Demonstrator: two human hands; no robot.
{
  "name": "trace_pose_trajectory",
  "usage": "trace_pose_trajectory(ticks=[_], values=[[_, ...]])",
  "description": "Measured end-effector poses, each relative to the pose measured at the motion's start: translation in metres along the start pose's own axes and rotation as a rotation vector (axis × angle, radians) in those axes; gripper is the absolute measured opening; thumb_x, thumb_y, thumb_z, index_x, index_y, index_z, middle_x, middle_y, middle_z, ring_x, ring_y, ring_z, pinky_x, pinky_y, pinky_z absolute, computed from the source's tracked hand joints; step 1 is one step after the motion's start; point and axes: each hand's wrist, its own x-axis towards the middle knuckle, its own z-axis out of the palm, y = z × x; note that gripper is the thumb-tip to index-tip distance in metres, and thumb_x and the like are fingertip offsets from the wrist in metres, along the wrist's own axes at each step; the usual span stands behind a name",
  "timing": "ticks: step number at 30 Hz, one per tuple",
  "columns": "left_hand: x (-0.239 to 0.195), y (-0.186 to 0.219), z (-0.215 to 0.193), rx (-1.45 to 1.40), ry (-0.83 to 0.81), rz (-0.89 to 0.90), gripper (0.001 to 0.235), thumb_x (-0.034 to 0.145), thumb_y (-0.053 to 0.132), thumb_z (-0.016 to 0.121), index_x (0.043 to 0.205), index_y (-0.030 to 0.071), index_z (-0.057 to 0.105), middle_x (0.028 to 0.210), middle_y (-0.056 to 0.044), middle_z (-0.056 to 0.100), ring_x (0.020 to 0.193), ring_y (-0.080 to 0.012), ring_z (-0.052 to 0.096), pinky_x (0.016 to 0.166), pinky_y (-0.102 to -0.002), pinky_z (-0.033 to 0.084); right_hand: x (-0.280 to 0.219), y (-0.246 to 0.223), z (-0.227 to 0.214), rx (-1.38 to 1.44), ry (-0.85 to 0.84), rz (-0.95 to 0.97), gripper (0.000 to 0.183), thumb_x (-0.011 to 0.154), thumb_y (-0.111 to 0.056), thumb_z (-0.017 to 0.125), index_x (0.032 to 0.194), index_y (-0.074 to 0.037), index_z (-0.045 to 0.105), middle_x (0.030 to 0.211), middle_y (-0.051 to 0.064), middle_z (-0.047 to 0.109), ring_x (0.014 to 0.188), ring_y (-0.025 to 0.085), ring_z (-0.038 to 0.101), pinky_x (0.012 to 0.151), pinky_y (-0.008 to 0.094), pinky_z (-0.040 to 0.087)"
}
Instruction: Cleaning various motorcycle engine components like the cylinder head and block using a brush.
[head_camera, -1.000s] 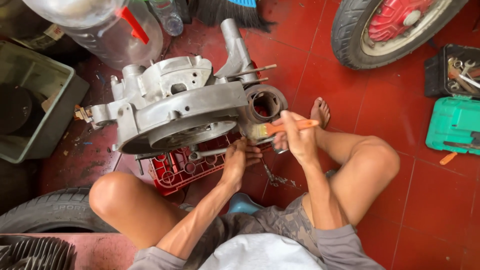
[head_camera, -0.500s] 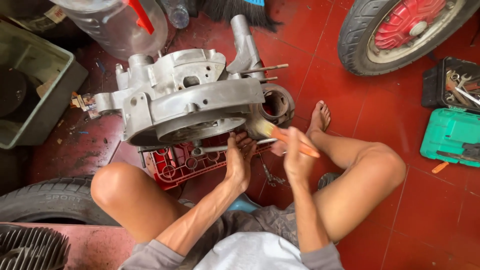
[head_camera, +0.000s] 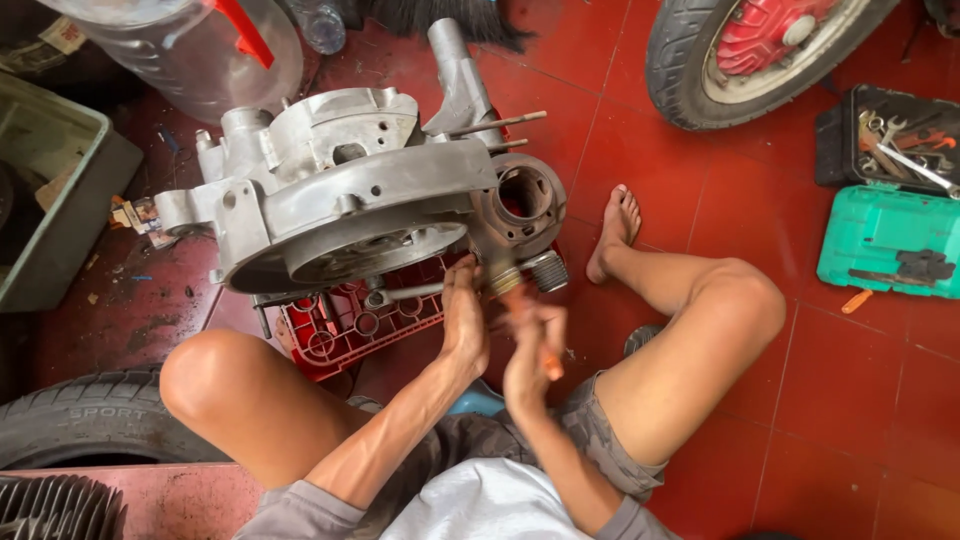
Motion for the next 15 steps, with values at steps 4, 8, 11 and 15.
trace_pose_trajectory(ticks=[4, 8, 11, 15], values=[[0.012, -0.007, -0.005, 0.007, -0.011, 0.044, 0.048, 0.102, 0.024, 0.044, 0.141, -0.004, 0.046, 0.132, -0.021, 0.043, 0.136, -0.0353, 0.042, 0.118, -0.049, 0.034, 0.013, 0.0, -0.009, 0.061, 0.04, 0.081, 0.034, 0.104, -0.038, 0.051, 0.098, -0.006, 0.06, 0.061, 0.016, 0.065, 0.064, 0.027, 0.071, 0.067, 0.035, 0.057], [0.009, -0.003, -0.003, -0.01, -0.027, 0.075, 0.048, 0.103, 0.021, 0.042, 0.143, -0.006, 0.044, 0.129, -0.019, 0.04, 0.133, -0.0315, 0.041, 0.119, -0.047, 0.034, 0.063, 0.004, -0.012, 0.212, 0.191, -0.017, 0.032, 0.108, -0.037, 0.048, 0.12, -0.009, 0.057, 0.076, 0.022, 0.069, 0.073, 0.028, 0.072, 0.061, 0.03, 0.054], [0.012, -0.002, -0.001, -0.015, -0.004, 0.054, 0.047, 0.103, 0.022, 0.043, 0.141, -0.004, 0.046, 0.125, -0.015, 0.039, 0.128, -0.0277, 0.042, 0.118, -0.044, 0.036, 0.042, 0.01, -0.001, 0.157, 0.079, 0.064, 0.032, 0.107, -0.042, 0.047, 0.121, -0.014, 0.051, 0.08, 0.018, 0.071, 0.064, 0.025, 0.07, 0.052, 0.029, 0.05], [0.033, -0.018, -0.012, -0.014, 0.048, -0.053, 0.05, 0.1, 0.034, 0.045, 0.141, 0.005, 0.051, 0.131, -0.013, 0.045, 0.124, -0.0325, 0.049, 0.104, -0.054, 0.045, -0.006, 0.02, 0.003, 0.075, -0.019, 0.083, 0.023, 0.103, -0.03, 0.05, 0.106, -0.009, 0.058, 0.067, 0.02, 0.068, 0.055, 0.026, 0.067, 0.048, 0.03, 0.048]])
